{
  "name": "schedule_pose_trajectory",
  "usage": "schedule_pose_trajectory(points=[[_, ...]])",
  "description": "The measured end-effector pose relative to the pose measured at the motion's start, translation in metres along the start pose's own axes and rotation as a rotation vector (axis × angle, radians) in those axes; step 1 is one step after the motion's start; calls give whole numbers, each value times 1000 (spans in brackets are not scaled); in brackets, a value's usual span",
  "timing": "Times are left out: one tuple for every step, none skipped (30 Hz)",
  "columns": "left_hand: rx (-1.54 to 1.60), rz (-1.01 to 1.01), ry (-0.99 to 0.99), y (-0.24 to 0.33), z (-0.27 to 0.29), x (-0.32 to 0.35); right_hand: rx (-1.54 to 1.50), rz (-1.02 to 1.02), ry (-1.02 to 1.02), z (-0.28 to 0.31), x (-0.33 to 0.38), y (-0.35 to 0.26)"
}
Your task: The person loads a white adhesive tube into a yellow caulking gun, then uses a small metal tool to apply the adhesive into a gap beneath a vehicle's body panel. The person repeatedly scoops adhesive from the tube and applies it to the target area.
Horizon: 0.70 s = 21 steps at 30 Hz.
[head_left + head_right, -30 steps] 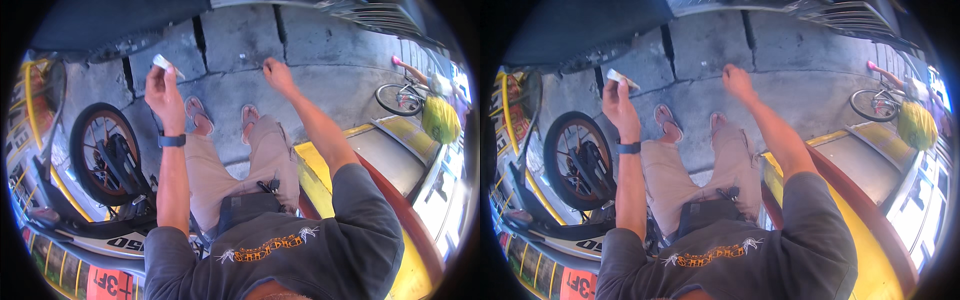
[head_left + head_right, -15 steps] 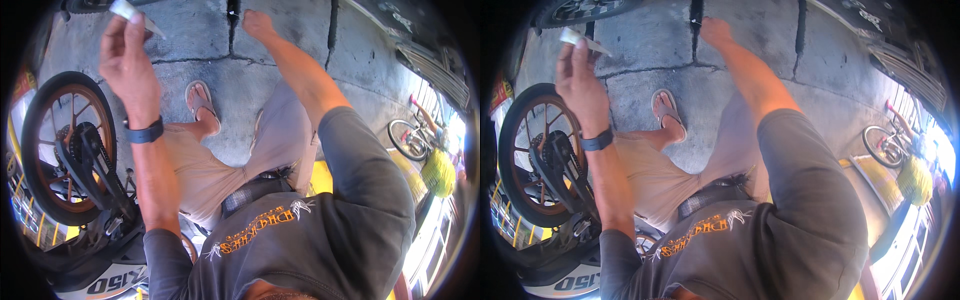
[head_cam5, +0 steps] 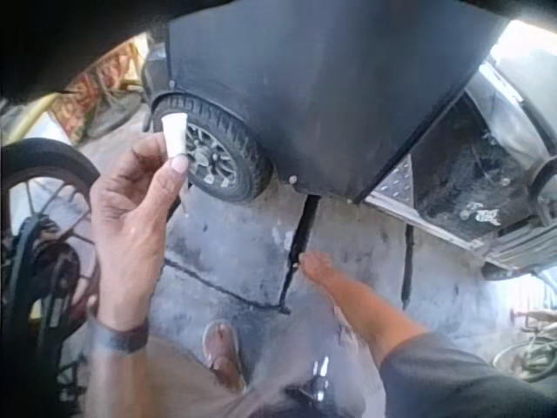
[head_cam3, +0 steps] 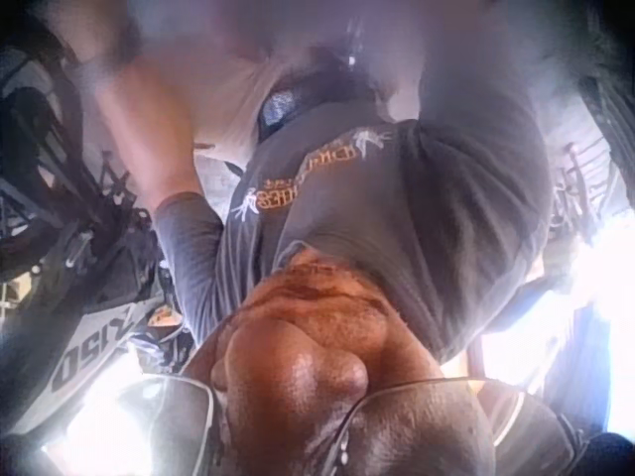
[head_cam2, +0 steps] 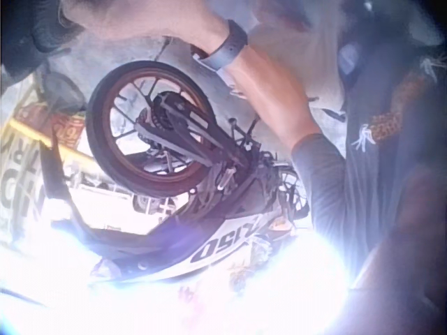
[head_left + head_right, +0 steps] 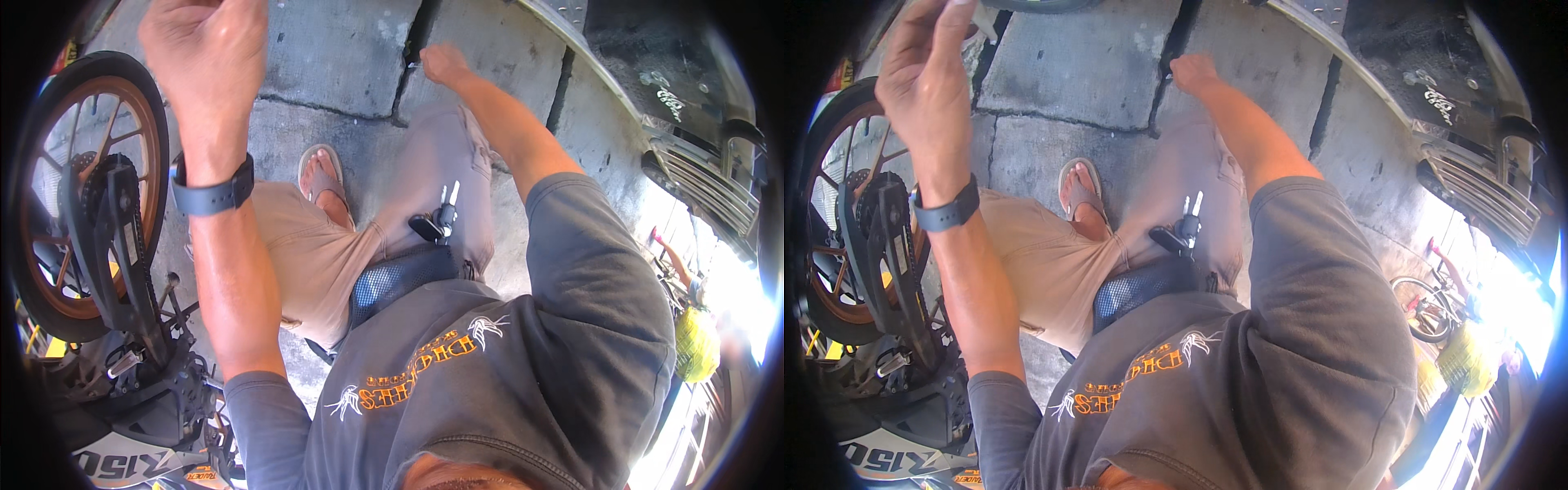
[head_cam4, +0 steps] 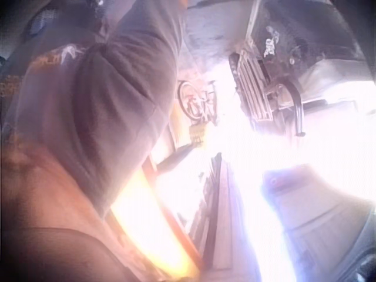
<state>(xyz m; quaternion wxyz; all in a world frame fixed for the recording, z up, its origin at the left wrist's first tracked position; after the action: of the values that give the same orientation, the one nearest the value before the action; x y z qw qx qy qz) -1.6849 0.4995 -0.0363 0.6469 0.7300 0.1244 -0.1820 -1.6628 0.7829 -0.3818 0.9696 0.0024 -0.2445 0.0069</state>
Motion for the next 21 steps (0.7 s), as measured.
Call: schedule_pose_trajectory(points=[[-17,6,11,-8,-2,-1,-1,-32,-13,3,5,6],[-36,-11,13,-16,-5,-3,44,-15,-31,-2,2,14],[-54,-26,14,-22,-7,-5,89,-1,-50,-6,-2,23],[-86,-33,17,-25,-7,-4,126,25,-77,-6,0,19],[-153,37,23,-27,-5,-3,82,27,-42,-2,3,18],[-195,43,9,-28,-4,-6,38,26,-8,2,8,19],[-228,52,-12,-32,-4,-11,-6,14,24,8,18,21],[-260,61,-34,-37,-4,-14,-6,-17,-15,3,18,26],[-280,57,-36,-42,-4,-16,-6,-48,-54,-3,14,30],[-302,51,-32,-48,-2,-17,-3,-73,-90,-6,11,32],[-338,51,-30,-55,2,-16,-35,-96,-106,-6,11,29],[-223,69,23,-82,13,-18,-67,-118,-123,-4,10,26],[-111,81,80,-120,29,-21,-97,-138,-132,-2,9,23],[-142,81,59,-122,23,-21,-124,-143,-106,-4,10,28],[-173,82,38,-123,16,-21,-150,-147,-80,-6,11,32],[-355,74,-61,-79,-12,-13,-178,-161,-59,-13,15,40],[-553,61,-147,-49,-26,-8,-183,-166,-63,-13,17,40],[-527,156,-156,-52,-25,-9,-186,-164,-64,-8,17,37],[-492,246,-169,-56,-28,-14,-189,-172,-61,-4,17,39],[-458,335,-183,-58,-32,-17,-201,-148,-29,-4,17,40],[-565,228,-179,-50,-38,-15,-214,-122,4,-5,20,41]])
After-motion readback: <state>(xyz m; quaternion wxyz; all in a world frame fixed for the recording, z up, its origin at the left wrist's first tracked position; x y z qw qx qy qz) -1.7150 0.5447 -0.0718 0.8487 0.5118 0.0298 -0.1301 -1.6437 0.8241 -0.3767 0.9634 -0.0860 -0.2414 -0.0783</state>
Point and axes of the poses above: each hand's wrist, its own x-axis away from the middle knuckle, its own z-axis out of the back of the hand, y = z × x, the point moved 4 cm from there along -x, towards the middle knuckle, and after that the axes turned 1 degree about -y, right-handed, at the moved point
